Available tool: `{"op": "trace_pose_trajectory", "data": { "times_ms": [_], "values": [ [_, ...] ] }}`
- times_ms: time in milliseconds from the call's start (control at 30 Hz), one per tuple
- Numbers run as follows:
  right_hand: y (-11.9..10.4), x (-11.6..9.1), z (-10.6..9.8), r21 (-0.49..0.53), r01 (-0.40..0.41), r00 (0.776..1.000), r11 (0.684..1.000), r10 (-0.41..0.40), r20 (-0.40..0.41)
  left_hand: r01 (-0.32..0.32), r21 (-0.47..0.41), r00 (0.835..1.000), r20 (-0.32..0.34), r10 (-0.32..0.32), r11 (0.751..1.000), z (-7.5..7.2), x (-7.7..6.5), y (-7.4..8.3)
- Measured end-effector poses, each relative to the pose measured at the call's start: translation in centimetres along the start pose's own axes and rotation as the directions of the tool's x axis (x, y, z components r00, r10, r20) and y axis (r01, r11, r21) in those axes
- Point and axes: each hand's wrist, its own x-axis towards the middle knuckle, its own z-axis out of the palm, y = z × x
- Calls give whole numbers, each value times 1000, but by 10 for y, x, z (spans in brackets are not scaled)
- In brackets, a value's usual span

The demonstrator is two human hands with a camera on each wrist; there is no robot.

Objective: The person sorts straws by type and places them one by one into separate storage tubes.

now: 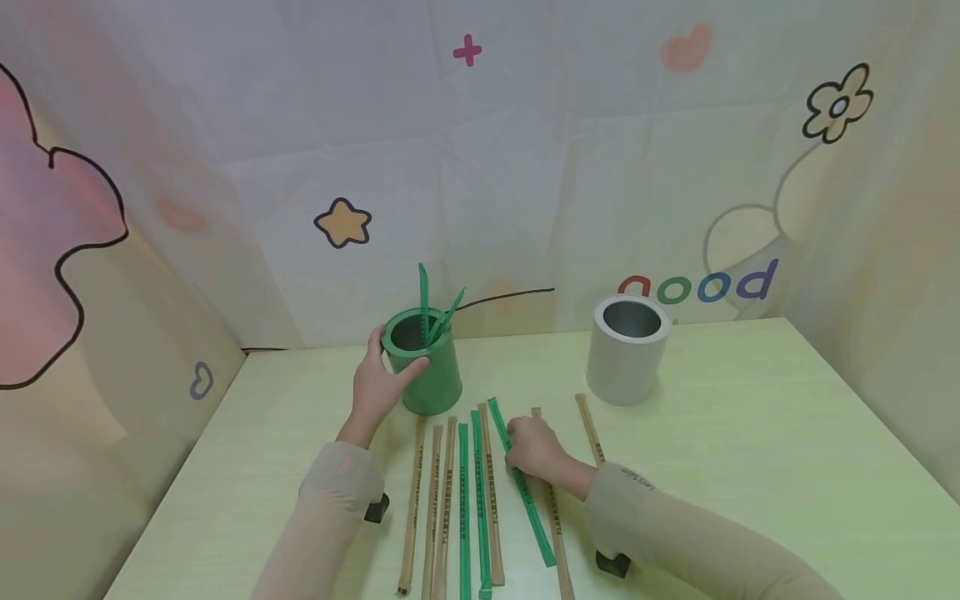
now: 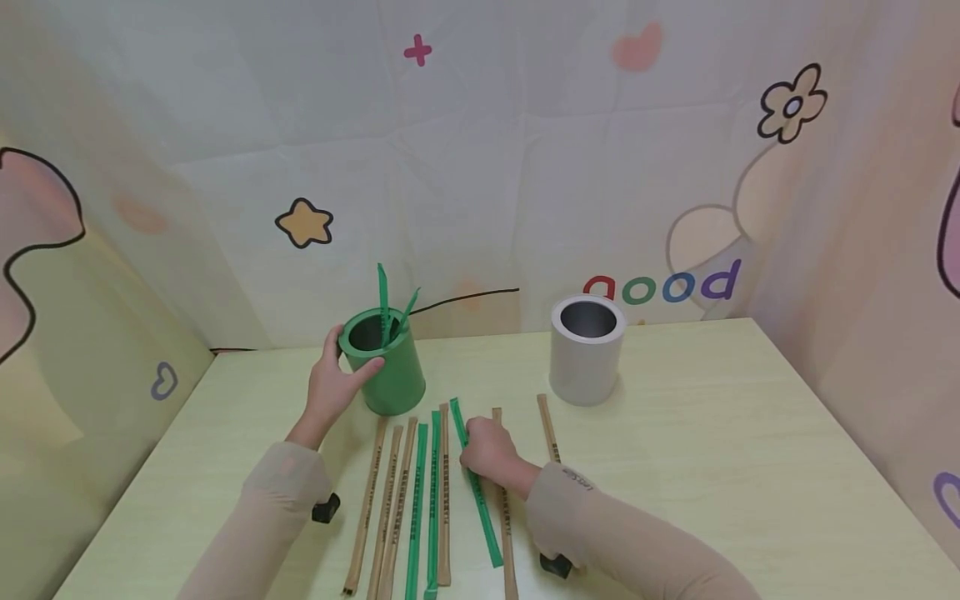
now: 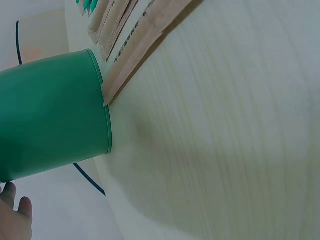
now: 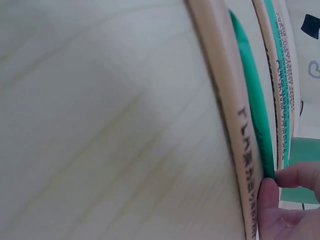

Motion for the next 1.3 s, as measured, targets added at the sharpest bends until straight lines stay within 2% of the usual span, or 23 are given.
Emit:
{"op": "trace_pose_trajectory", "data": {
  "times_ms": [333,600,967,1133,1200,1300],
  "values": [
    [1,-1,-1,11,1,1000,1000,-1,-13,1,2,1000,-2,-1,1000,0,-1,-1],
    [7,-1,-4,167,-85,996,982,85,4,-3,-2,1000,-2,3,1000,1,0,-1],
    [0,8,-28,315,-186,983,931,176,62,1,1,1000,-7,-1,1000,0,1,-1],
    [-7,10,-40,439,-204,979,875,184,87,0,5,1000,-1,0,1000,0,1,-1],
    [-10,11,-44,493,-195,981,848,173,92,-1,5,1000,0,1,1000,0,1,-1],
    [-16,11,-51,538,-179,984,824,155,90,-3,4,1000,0,3,1000,0,1,-1]
  ]
}}
